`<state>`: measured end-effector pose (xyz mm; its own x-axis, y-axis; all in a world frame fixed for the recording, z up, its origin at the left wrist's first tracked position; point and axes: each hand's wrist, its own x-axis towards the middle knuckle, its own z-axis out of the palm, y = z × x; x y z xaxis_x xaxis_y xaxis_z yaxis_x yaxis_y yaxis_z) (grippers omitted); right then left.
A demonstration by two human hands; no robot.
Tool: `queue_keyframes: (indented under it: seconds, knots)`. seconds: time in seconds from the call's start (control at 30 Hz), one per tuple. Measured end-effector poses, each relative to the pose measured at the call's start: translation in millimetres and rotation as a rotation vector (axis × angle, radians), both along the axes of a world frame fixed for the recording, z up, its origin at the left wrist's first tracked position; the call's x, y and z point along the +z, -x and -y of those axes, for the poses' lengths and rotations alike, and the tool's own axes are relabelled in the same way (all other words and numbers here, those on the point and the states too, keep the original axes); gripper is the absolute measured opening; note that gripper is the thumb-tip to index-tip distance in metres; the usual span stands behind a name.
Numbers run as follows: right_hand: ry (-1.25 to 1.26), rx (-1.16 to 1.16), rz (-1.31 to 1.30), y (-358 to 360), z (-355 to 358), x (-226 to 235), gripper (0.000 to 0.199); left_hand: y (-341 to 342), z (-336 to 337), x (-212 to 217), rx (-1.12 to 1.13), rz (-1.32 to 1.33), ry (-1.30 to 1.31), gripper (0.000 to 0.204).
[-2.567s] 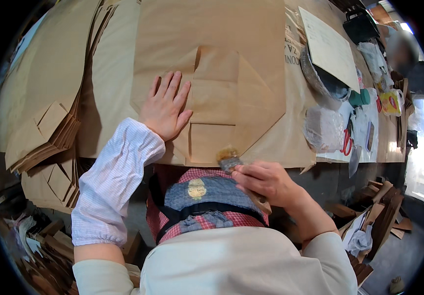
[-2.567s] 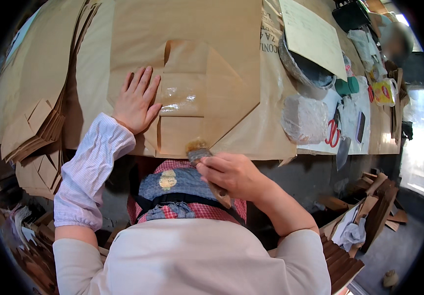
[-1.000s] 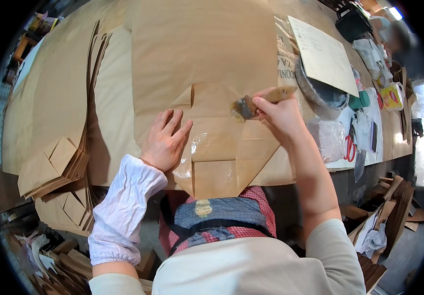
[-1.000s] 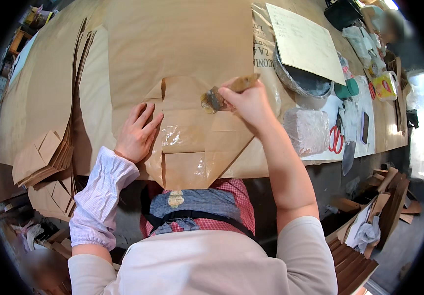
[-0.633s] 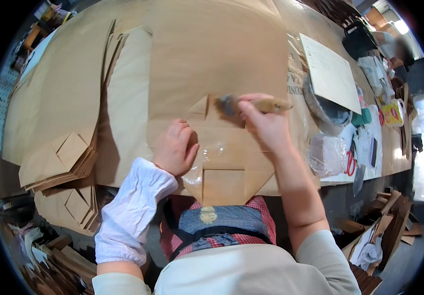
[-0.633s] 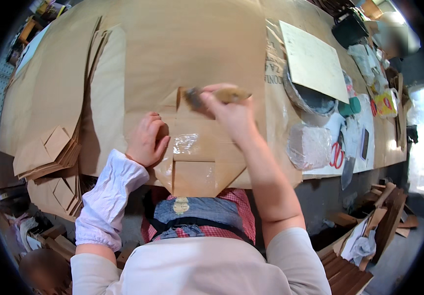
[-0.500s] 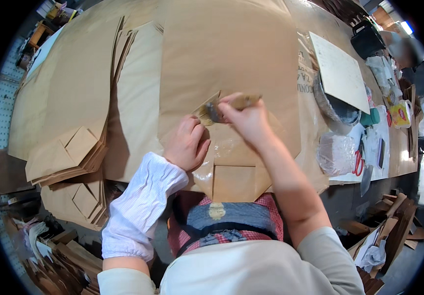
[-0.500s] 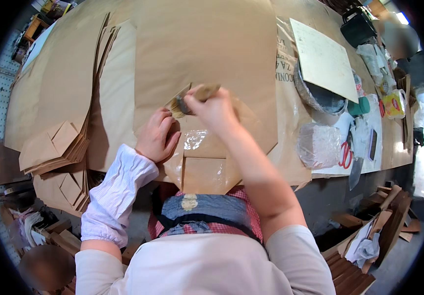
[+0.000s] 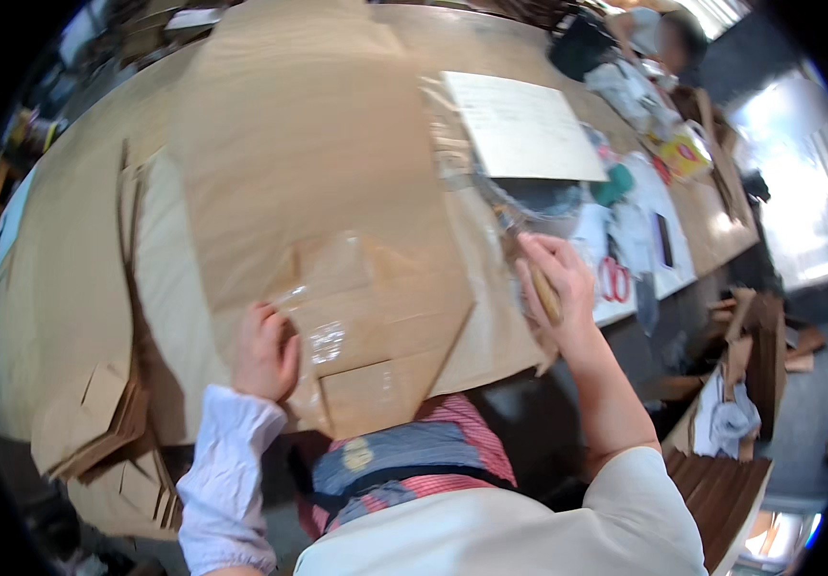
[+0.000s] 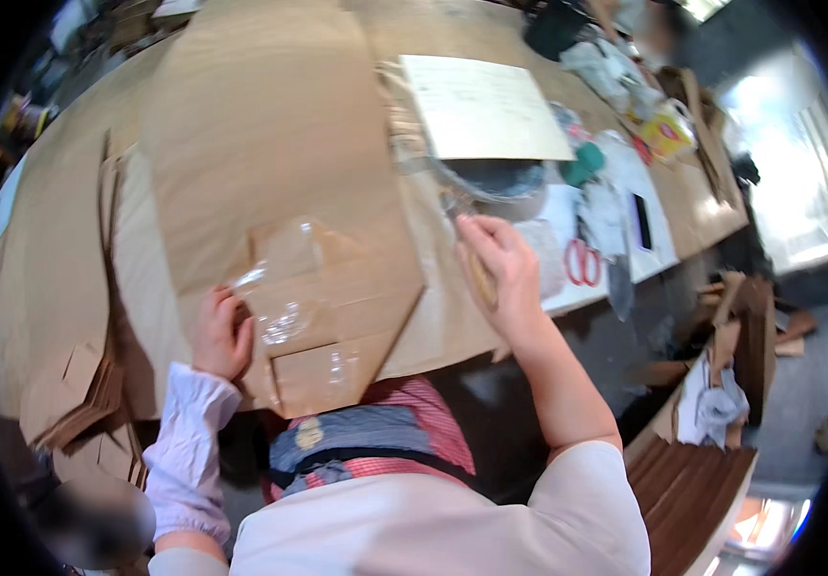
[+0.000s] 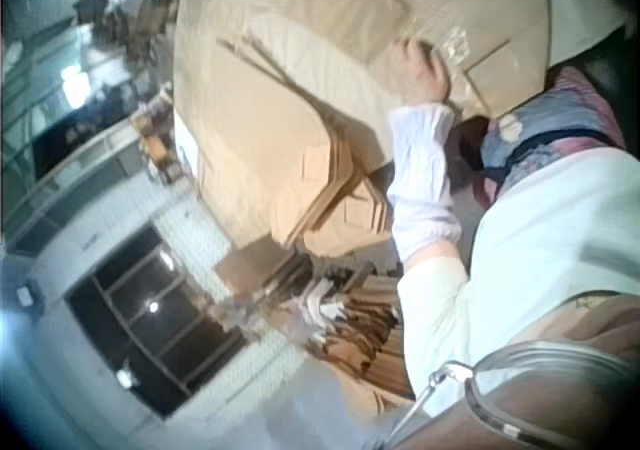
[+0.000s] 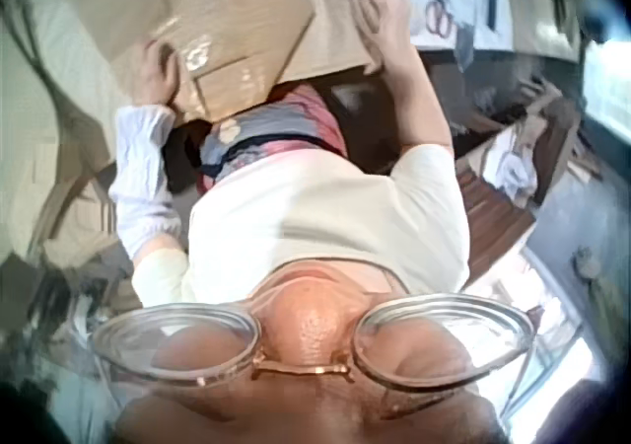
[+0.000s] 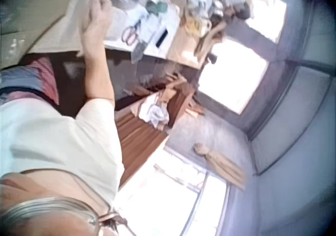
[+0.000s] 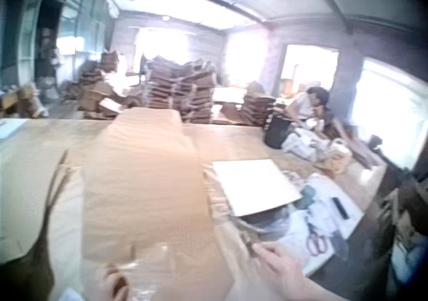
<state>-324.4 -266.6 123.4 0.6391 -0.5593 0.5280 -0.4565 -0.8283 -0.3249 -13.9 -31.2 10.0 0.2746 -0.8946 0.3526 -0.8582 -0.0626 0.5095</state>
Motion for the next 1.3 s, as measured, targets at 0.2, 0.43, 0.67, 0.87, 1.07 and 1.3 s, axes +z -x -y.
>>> queue_keyframes:
  seconds: [0.2, 0.43, 0.67, 0.87, 1.07, 1.3]
  knots:
    - [0.189, 0.102, -0.452, 81.0, 38.6, -29.8, 0.047, -4.6, -4.3, 10.4, -0.017, 0.076, -0.072, 0.029]
    - [-0.470, 0.177, -0.043, -61.7, -20.9, -68.2, 0.016, -40.5, 56.4, 48.5, 0.183, -0.250, -0.326, 0.045]
    - [-0.684, 0.348, -0.476, -103.7, 20.8, -71.2, 0.012, -56.7, 46.9, 42.8, -0.040, 0.134, -0.646, 0.019]
    - [-0.568, 0.309, -0.237, -80.3, 5.4, -89.3, 0.012, -39.6, 17.2, 28.1, 0.012, 0.118, -0.251, 0.015]
    - [-0.862, 0.325, -0.569, -100.7, 33.5, -59.3, 0.015, -70.3, 38.9, 48.7, -0.063, -0.191, -0.600, 0.015]
    - [-0.594, 0.388, -0.235, -94.9, 9.6, -85.2, 0.008, -53.8, 45.2, 49.5, -0.112, 0.023, -0.550, 0.013]
